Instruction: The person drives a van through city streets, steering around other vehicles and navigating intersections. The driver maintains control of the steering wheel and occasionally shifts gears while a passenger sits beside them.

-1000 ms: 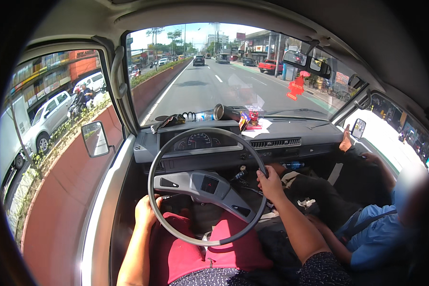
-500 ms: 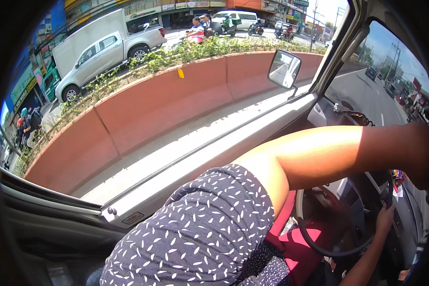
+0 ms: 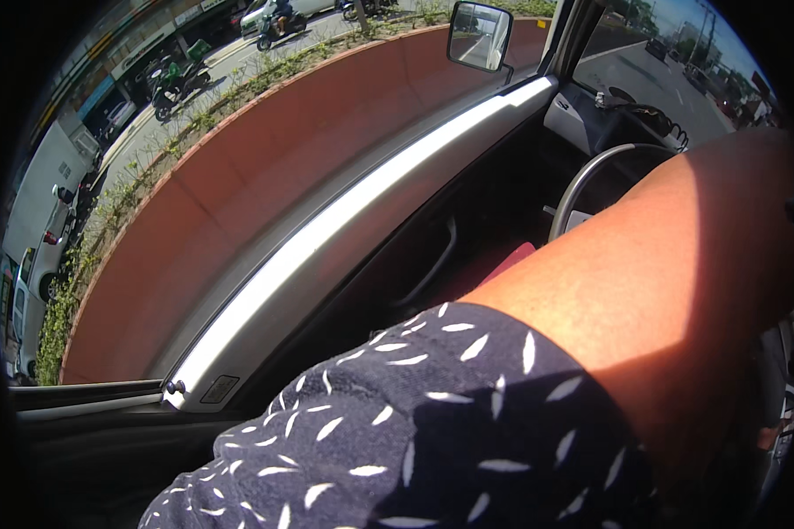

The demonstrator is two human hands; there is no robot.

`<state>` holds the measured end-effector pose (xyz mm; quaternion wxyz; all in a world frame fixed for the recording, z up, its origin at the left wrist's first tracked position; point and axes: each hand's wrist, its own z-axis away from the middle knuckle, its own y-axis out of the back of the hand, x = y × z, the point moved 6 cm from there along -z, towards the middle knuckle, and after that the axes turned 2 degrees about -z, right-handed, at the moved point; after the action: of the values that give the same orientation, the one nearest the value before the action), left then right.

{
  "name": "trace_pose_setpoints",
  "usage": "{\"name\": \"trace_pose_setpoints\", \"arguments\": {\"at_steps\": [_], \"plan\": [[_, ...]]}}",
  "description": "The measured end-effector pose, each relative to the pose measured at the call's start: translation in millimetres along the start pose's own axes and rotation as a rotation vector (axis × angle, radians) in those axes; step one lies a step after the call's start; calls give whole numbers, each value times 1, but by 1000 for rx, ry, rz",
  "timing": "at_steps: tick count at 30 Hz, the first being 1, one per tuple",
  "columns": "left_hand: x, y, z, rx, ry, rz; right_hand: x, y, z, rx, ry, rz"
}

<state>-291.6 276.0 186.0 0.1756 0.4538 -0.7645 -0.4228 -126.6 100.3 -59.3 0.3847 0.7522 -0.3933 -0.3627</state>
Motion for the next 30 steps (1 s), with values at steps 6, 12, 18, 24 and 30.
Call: {"name": "trace_pose_setpoints", "arguments": {"at_steps": [6, 12, 18, 24, 30], "plan": [[-86, -55, 24, -260, 353, -17, -19, -2, 6, 64, -79, -61], [-162, -136, 145, -307, 716, 8, -18, -10, 17, 8, -167, -170], [-159, -152, 212, -141, 847, 15, -24, -13, 3, -16, -74, -218], [-138, -149, 249, 33, 905, -30, -40, -12, -15, -36, -9, -191], [-129, -146, 251, 75, 889, -67, -34, -18, -18, -92, -27, -220]]}}
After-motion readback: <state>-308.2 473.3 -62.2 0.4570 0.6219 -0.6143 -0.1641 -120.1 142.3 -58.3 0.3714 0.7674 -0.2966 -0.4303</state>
